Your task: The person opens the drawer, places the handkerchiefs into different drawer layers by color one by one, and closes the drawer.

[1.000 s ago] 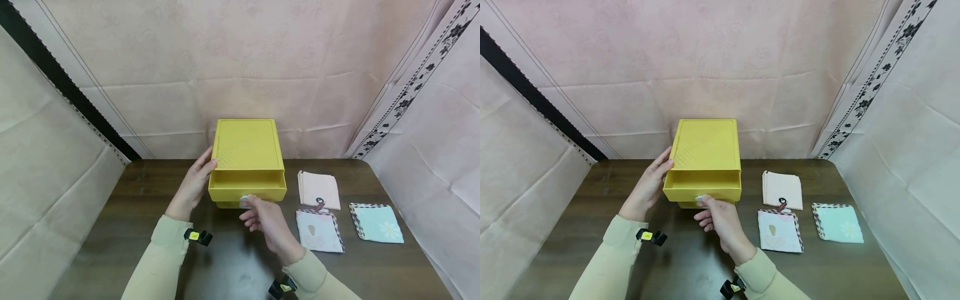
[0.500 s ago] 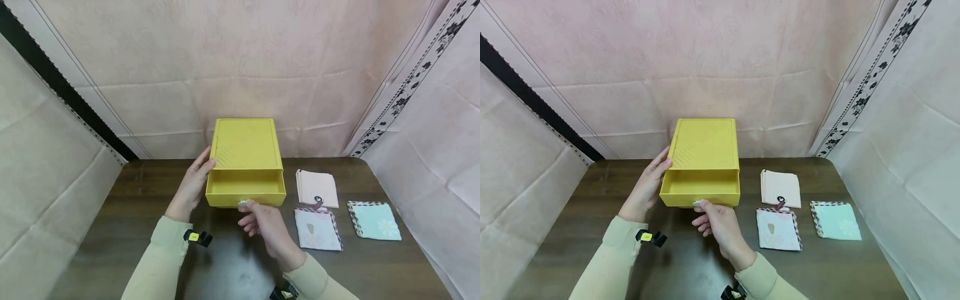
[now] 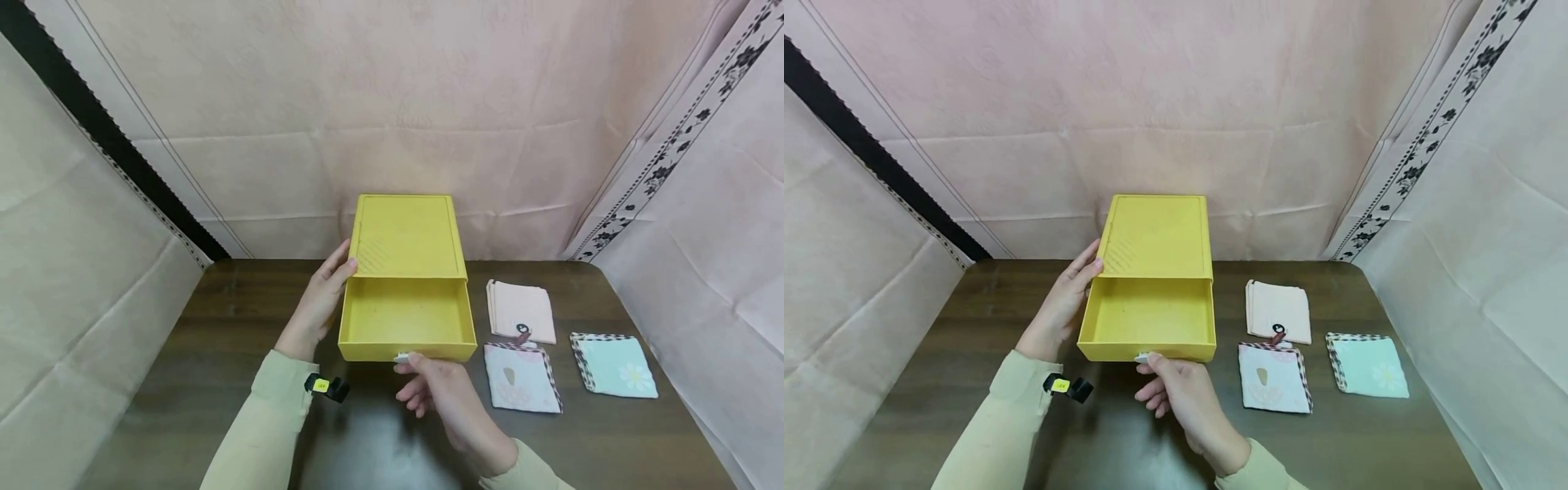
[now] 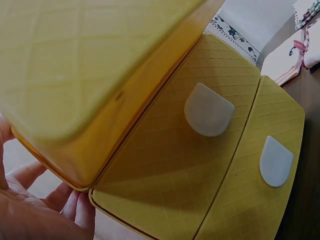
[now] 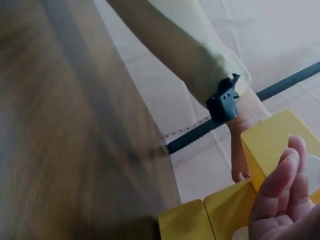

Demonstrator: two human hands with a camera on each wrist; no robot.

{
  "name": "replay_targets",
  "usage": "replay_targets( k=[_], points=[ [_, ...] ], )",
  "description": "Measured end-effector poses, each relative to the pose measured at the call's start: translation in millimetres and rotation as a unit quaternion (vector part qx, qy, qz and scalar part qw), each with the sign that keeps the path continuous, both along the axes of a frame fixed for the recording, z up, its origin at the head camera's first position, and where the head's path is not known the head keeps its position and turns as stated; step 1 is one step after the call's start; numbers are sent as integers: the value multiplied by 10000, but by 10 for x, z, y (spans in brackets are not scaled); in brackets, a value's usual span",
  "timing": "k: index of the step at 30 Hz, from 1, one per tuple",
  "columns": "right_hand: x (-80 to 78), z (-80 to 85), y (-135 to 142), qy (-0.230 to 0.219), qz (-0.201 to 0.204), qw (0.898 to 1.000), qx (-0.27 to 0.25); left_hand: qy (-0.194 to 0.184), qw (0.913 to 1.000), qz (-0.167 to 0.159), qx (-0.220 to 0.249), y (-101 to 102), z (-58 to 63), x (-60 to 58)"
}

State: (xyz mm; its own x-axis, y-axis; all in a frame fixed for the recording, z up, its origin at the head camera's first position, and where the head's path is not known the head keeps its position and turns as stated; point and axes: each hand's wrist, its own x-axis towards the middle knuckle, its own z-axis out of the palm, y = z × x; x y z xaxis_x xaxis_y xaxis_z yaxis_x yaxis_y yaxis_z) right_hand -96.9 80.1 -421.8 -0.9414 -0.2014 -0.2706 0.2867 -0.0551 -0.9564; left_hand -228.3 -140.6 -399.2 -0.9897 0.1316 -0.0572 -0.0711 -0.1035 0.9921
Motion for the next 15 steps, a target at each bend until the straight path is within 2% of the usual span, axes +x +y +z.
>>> replay_targets(
  k=[4, 9, 11, 15],
  points=[
    [1, -31, 42, 168, 142, 9998, 32, 7, 10000, -22, -43, 16, 44, 27],
    [9, -19, 164, 621, 289, 9970, 368, 31, 9998, -73, -160, 53, 232, 131],
    [25, -6, 236, 860, 264, 9940, 619, 2, 9998, -79, -186, 52, 268, 156],
    [81, 32, 418, 1383, -4, 9835, 1164, -91, 9998, -74, -188, 32, 255, 171]
  ],
)
